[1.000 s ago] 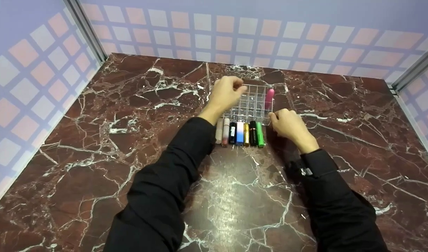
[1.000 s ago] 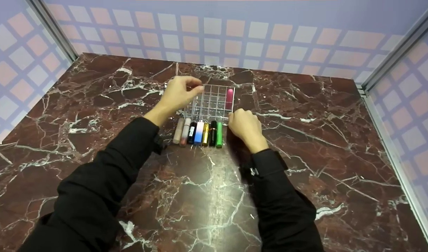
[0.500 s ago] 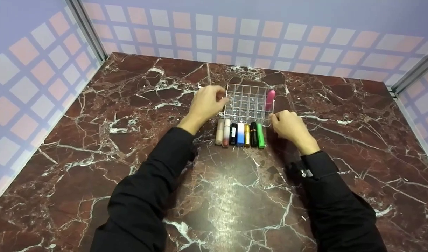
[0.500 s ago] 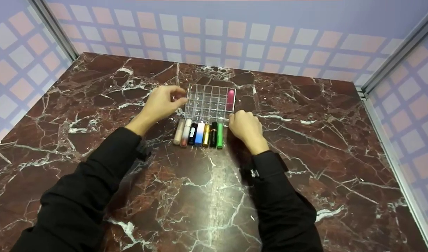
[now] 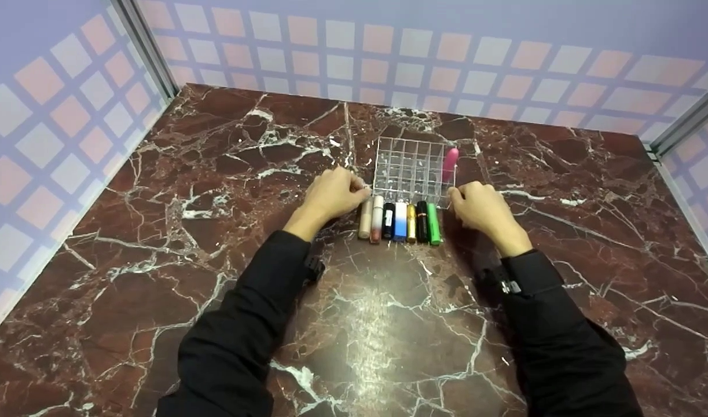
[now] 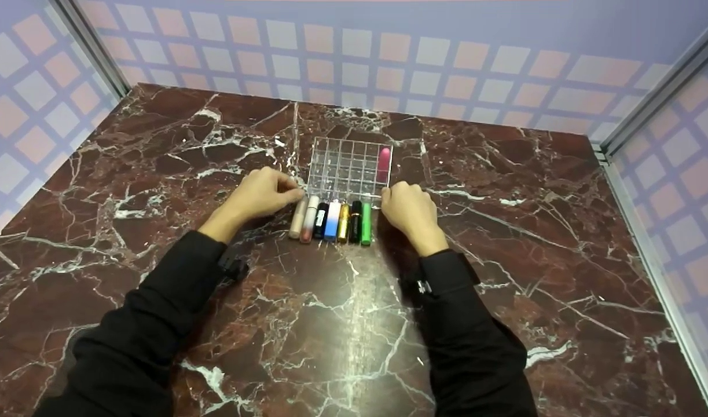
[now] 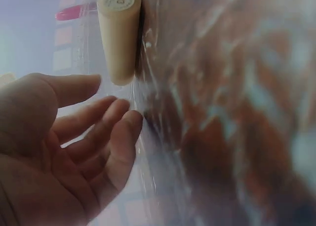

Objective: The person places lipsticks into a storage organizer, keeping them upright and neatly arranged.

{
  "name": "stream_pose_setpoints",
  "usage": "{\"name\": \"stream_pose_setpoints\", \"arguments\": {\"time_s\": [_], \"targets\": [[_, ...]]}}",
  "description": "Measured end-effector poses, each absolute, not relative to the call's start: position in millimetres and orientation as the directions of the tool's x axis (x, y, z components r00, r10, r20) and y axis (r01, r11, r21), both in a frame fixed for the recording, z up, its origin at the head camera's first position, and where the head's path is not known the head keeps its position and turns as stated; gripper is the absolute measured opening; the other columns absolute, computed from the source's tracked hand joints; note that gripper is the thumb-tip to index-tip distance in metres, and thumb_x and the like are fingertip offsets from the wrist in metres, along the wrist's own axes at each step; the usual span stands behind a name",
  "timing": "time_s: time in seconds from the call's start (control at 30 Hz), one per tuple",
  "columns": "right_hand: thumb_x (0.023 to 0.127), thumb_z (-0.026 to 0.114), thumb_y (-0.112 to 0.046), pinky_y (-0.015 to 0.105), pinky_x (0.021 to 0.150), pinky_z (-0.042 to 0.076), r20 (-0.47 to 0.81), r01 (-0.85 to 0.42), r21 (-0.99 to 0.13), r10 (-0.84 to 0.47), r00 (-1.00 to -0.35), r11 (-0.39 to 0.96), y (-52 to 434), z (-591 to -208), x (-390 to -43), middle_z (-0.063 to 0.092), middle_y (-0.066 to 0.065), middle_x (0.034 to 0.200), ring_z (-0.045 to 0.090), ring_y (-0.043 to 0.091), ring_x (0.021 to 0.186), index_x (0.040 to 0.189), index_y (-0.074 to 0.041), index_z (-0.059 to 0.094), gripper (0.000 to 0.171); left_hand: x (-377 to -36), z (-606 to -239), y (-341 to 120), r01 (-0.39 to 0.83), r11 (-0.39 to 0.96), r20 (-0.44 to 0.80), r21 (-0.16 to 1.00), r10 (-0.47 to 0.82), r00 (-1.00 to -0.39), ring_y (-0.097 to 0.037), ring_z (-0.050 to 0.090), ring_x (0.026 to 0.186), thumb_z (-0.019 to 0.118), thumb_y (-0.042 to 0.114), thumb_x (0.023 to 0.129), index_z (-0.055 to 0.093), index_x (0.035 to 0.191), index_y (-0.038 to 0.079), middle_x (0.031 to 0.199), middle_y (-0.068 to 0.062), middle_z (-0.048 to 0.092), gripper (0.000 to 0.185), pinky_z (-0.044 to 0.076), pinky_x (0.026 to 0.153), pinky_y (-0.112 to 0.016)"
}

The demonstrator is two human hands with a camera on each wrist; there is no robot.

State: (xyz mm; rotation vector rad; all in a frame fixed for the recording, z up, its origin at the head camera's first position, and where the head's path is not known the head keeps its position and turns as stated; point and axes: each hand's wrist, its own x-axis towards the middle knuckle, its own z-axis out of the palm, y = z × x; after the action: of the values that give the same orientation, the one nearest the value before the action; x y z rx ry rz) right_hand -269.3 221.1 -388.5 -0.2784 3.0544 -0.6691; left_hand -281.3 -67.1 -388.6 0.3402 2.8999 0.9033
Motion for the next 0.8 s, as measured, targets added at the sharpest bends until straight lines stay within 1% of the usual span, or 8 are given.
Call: {"name": "stream_pose_setpoints", "arguments": {"time_s": [0.07,0.13,0.23,0.33,0.5,0.57,0.67,0.8], "targets": [[0.106,0.044,-0.025,0.050,0.068,0.051,0.036,-0.172,-0.414,-0.173,-0.984,0.894,221.2,-388.0,-269.6,0.062,0.003,0.054,0.062,0.020,0.049,0.065,-0.010,0.061,0.047,-279.4,-388.7,-67.5,0.170,0.803,-0.037,0.571,0.232,-0.972,-0.008,0.040,0.050,0.069,0.032,0.096,0.073,0.076,0.015,0.064,0.005,0.058,0.027,0.033,0.050,-0.025],[0.106,0.044,-0.025,0.051,0.069,0.052,0.036,-0.173,-0.414,-0.174,-0.984,0.894,221.7,-387.8,-270.0,0.063,0.003,0.055,0.062,0.020,0.049,0.066,-0.010,0.061,0.047,-278.0,-387.9,-67.3,0.155,0.812,-0.061,0.562,0.228,-0.972,-0.009,0.037,0.048,0.069,0.035,0.096,0.064,0.063,0.016,0.055,0.006,0.049,0.038,0.031,0.048,-0.025],[0.107,0.044,-0.025,0.052,0.071,0.052,0.031,-0.171,-0.416,-0.174,-0.984,0.893,222.4,-388.1,-270.4,0.063,0.003,0.056,0.063,0.020,0.049,0.066,-0.010,0.061,0.047,-276.8,-385.9,-65.9,0.128,0.823,-0.094,0.553,0.214,-0.972,-0.008,0.035,0.046,0.069,0.040,0.096,0.054,0.056,0.019,0.050,0.009,0.042,0.048,0.029,0.046,-0.025],[0.107,0.044,-0.026,0.052,0.072,0.052,0.024,-0.164,-0.420,-0.170,-0.985,0.892,222.9,-389.0,-270.2,0.063,0.003,0.056,0.063,0.020,0.050,0.065,-0.010,0.060,0.047,-276.8,-384.5,-64.4,0.099,0.829,-0.132,0.550,0.203,-0.970,-0.008,0.035,0.044,0.068,0.045,0.096,0.049,0.054,0.019,0.049,0.009,0.039,0.053,0.028,0.044,-0.023],[0.107,0.044,-0.027,0.051,0.072,0.051,0.010,-0.155,-0.426,-0.167,-0.986,0.891,222.4,-390.5,-269.1,0.062,0.003,0.055,0.063,0.021,0.051,0.065,-0.010,0.059,0.047,-277.1,-385.9,-62.9,0.043,0.828,-0.200,0.560,0.185,-0.962,-0.009,0.043,0.046,0.070,0.047,0.094,0.051,0.058,0.018,0.052,0.008,0.045,0.050,0.037,0.046,-0.023],[0.107,0.044,-0.027,0.051,0.071,0.051,0.007,-0.155,-0.427,-0.168,-0.986,0.891,221.9,-390.9,-268.8,0.061,0.003,0.055,0.063,0.022,0.052,0.066,-0.010,0.060,0.047,-277.4,-388.1,-63.0,0.032,0.826,-0.211,0.562,0.181,-0.961,-0.009,0.045,0.046,0.071,0.046,0.094,0.049,0.057,0.019,0.052,0.008,0.045,0.051,0.039,0.047,-0.024],[0.107,0.044,-0.027,0.052,0.072,0.051,0.010,-0.159,-0.425,-0.171,-0.985,0.891,221.6,-390.6,-268.5,0.062,0.003,0.055,0.063,0.022,0.052,0.066,-0.010,0.060,0.047,-278.2,-390.6,-62.5,0.027,0.825,-0.214,0.564,0.178,-0.960,-0.009,0.046,0.045,0.070,0.046,0.094,0.044,0.056,0.019,0.050,0.008,0.041,0.054,0.041,0.047,-0.024],[0.107,0.044,-0.027,0.050,0.070,0.051,0.009,-0.160,-0.428,-0.173,-0.985,0.890,222.5,-388.9,-268.5,0.062,0.002,0.055,0.062,0.020,0.050,0.067,-0.009,0.062,0.048,-278.4,-387.2,-60.0,0.022,0.824,-0.222,0.566,0.178,-0.959,-0.011,0.050,0.046,0.069,0.043,0.095,0.043,0.057,0.019,0.050,0.008,0.042,0.052,0.044,0.047,-0.025]]}}
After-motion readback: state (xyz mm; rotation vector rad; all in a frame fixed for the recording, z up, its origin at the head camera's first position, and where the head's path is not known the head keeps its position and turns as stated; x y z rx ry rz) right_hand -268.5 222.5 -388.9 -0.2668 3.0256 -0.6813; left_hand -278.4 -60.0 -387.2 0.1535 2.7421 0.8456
